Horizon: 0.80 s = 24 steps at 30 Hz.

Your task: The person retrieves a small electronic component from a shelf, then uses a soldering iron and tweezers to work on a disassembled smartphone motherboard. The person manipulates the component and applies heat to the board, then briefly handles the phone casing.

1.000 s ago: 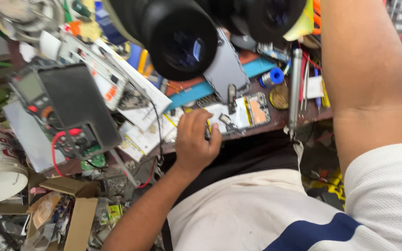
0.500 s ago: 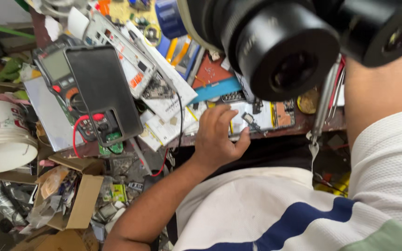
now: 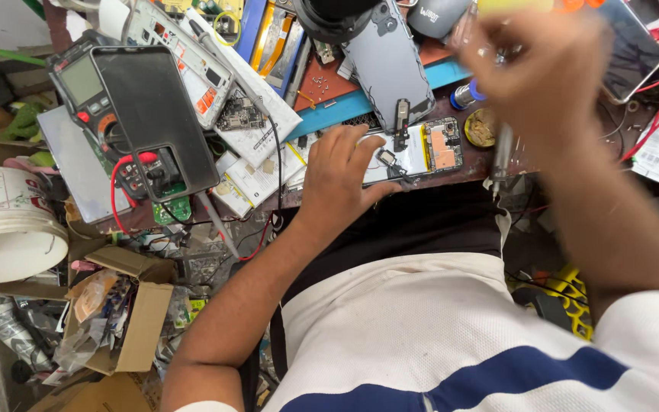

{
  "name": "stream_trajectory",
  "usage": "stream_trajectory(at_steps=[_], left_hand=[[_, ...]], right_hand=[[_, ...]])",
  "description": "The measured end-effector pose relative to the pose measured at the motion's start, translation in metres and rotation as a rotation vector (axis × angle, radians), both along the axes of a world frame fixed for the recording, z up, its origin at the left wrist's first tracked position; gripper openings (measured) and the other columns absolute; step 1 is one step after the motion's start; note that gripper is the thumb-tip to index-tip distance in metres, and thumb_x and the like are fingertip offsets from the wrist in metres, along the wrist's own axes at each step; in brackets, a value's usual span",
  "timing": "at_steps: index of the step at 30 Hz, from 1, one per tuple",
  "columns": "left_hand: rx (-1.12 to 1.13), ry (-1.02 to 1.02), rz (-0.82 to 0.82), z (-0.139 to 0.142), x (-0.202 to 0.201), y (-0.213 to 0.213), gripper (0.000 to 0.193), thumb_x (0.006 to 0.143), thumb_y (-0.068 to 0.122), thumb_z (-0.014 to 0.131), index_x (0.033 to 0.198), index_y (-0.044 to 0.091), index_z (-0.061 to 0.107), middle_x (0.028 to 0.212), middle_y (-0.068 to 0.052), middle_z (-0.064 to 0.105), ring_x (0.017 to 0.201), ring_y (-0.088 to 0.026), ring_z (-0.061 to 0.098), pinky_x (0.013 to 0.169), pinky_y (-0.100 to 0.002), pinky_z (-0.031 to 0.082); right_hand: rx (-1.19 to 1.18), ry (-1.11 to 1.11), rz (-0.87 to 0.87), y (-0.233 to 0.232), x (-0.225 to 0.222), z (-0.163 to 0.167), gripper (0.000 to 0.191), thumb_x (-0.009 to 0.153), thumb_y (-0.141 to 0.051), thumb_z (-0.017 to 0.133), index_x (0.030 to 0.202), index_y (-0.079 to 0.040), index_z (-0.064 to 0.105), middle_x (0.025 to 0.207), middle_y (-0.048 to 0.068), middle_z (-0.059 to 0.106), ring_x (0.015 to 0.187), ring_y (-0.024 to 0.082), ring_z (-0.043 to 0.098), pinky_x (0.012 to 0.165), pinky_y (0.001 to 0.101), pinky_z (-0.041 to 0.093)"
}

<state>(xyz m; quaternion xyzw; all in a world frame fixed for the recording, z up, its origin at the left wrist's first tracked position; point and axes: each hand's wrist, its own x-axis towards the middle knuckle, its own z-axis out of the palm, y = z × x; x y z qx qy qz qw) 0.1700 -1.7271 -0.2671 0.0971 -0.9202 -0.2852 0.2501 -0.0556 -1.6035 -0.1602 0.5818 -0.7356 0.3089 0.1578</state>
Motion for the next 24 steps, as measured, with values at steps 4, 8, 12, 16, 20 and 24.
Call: stream_trajectory(at_steps=[4,8,12,16,20,24], left_hand=[[-0.005,0.01,-0.007,0.002,-0.003,-0.004,0.073,0.063,0.036,0.097,0.121,0.012,0.061,0.124,-0.009,0.059,0.119,-0.032,0.055,0.099,-0.049,0.042],[-0.057,0.044,-0.02,0.009,-0.006,-0.009,0.075,0.056,0.036,0.098,0.117,0.013,0.06,0.116,-0.007,0.06,0.11,-0.032,0.055,0.091,-0.048,0.042],[-0.053,0.031,-0.1,0.018,-0.011,-0.016,0.086,0.054,0.035,0.098,0.124,0.009,0.057,0.112,-0.009,0.061,0.106,-0.033,0.055,0.091,-0.046,0.044],[-0.073,-0.024,-0.146,0.022,-0.018,-0.016,0.087,0.054,0.034,0.099,0.126,0.01,0.056,0.104,-0.009,0.061,0.104,-0.032,0.057,0.09,-0.045,0.045],[-0.082,-0.049,-0.179,0.023,-0.025,-0.019,0.082,0.053,0.032,0.1,0.117,0.011,0.054,0.098,-0.009,0.059,0.099,-0.033,0.056,0.088,-0.045,0.046],[-0.05,-0.005,-0.222,0.027,-0.032,-0.024,0.082,0.05,0.033,0.099,0.114,0.01,0.054,0.097,-0.01,0.059,0.095,-0.034,0.056,0.085,-0.045,0.046]], right_hand=[[0.319,-0.357,-0.159,0.003,0.059,-0.046,0.03,0.086,-0.028,0.087,0.108,-0.011,0.076,0.089,0.004,0.075,0.074,0.02,0.071,0.065,0.0353,0.054],[0.286,-0.299,-0.202,0.002,0.065,-0.086,0.035,0.082,-0.026,0.089,0.11,-0.012,0.074,0.09,0.005,0.075,0.079,0.024,0.071,0.067,0.0381,0.055],[0.21,-0.375,-0.166,-0.009,0.054,-0.083,0.033,0.088,-0.019,0.086,0.117,-0.011,0.072,0.097,0.006,0.074,0.08,0.021,0.073,0.072,0.0359,0.057],[0.026,-0.159,-0.071,-0.023,0.049,-0.063,0.035,0.09,-0.012,0.09,0.12,-0.006,0.072,0.108,0.01,0.07,0.085,0.021,0.072,0.074,0.0332,0.058],[-0.071,-0.232,-0.029,-0.003,0.052,-0.054,0.031,0.094,-0.005,0.087,0.12,-0.004,0.071,0.115,0.009,0.07,0.088,0.017,0.074,0.076,0.0272,0.06],[-0.066,-0.331,-0.068,0.044,0.07,-0.051,0.025,0.099,-0.007,0.09,0.116,-0.002,0.072,0.111,0.011,0.072,0.085,0.016,0.074,0.072,0.027,0.06]])
